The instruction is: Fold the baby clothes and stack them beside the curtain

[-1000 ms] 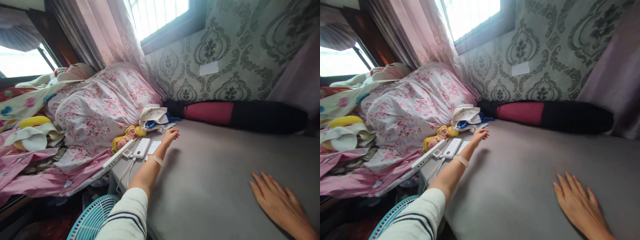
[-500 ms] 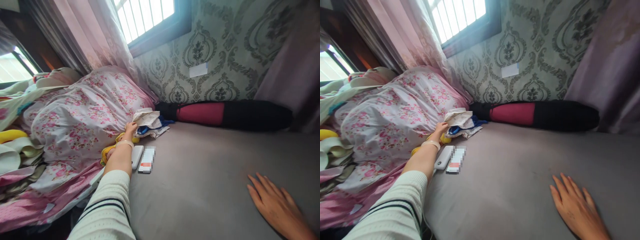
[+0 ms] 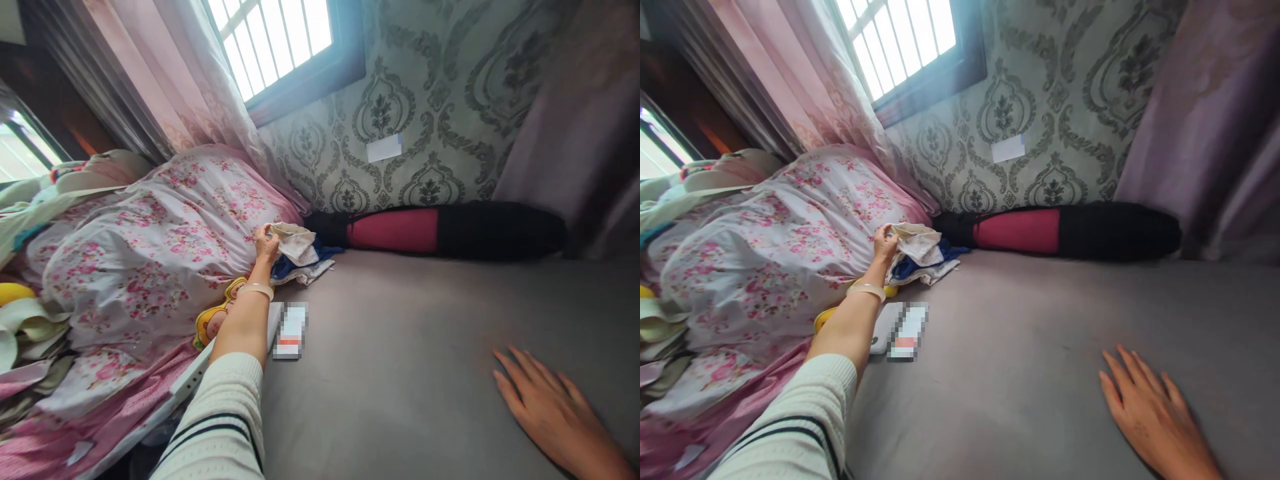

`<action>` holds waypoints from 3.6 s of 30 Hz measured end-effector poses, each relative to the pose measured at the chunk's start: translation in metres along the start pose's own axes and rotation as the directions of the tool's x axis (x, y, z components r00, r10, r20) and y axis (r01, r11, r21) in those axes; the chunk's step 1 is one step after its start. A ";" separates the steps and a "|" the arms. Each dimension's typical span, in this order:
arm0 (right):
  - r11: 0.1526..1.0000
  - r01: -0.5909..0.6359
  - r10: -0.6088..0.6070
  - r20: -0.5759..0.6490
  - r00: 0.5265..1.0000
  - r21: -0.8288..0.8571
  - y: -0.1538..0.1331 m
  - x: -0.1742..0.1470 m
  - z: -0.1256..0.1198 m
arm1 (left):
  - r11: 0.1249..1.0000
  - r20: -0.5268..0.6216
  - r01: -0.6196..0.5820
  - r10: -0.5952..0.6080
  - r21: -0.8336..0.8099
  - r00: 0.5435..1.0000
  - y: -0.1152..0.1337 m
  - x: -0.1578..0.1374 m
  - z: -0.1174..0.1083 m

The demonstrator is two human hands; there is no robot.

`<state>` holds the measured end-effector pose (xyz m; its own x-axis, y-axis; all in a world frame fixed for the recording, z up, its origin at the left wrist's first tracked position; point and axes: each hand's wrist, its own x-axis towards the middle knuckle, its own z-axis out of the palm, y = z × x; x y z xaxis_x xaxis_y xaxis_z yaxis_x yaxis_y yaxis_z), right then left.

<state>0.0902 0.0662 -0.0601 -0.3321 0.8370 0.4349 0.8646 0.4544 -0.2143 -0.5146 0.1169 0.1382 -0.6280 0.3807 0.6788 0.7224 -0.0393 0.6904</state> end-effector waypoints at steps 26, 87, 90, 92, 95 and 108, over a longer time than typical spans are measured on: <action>0.956 -0.162 0.134 0.125 0.983 0.245 -0.020 0.038 -0.022 | 0.242 0.598 0.605 -0.109 -0.759 0.794 0.173 -0.157 0.089; 0.622 -0.318 0.413 0.046 0.910 0.716 -0.021 0.102 -0.081 | 0.963 0.939 0.240 0.038 -0.126 0.341 0.239 -0.295 0.086; 0.615 -0.309 0.453 -0.003 0.892 0.726 -0.018 0.102 -0.087 | 0.975 0.895 0.176 0.041 -0.133 0.444 0.238 -0.306 0.090; 0.614 -0.291 0.471 -0.045 0.881 0.734 -0.016 0.102 -0.091 | 0.978 0.864 0.146 0.060 -0.152 0.500 0.236 -0.312 0.094; 0.612 -0.266 0.479 -0.081 0.874 0.745 -0.014 0.101 -0.099 | 0.980 0.852 0.123 0.072 -0.158 0.519 0.233 -0.318 0.101; 0.617 -0.237 0.437 -0.077 0.896 0.750 -0.029 0.097 -0.128 | 0.917 0.918 0.392 -0.090 -0.075 0.387 0.229 -0.315 0.110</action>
<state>0.0811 0.0952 0.1002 0.1094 0.9253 0.3632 0.3298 0.3109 -0.8914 -0.1199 0.0896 0.0546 -0.0421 0.9987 -0.0293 0.3947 0.0436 0.9178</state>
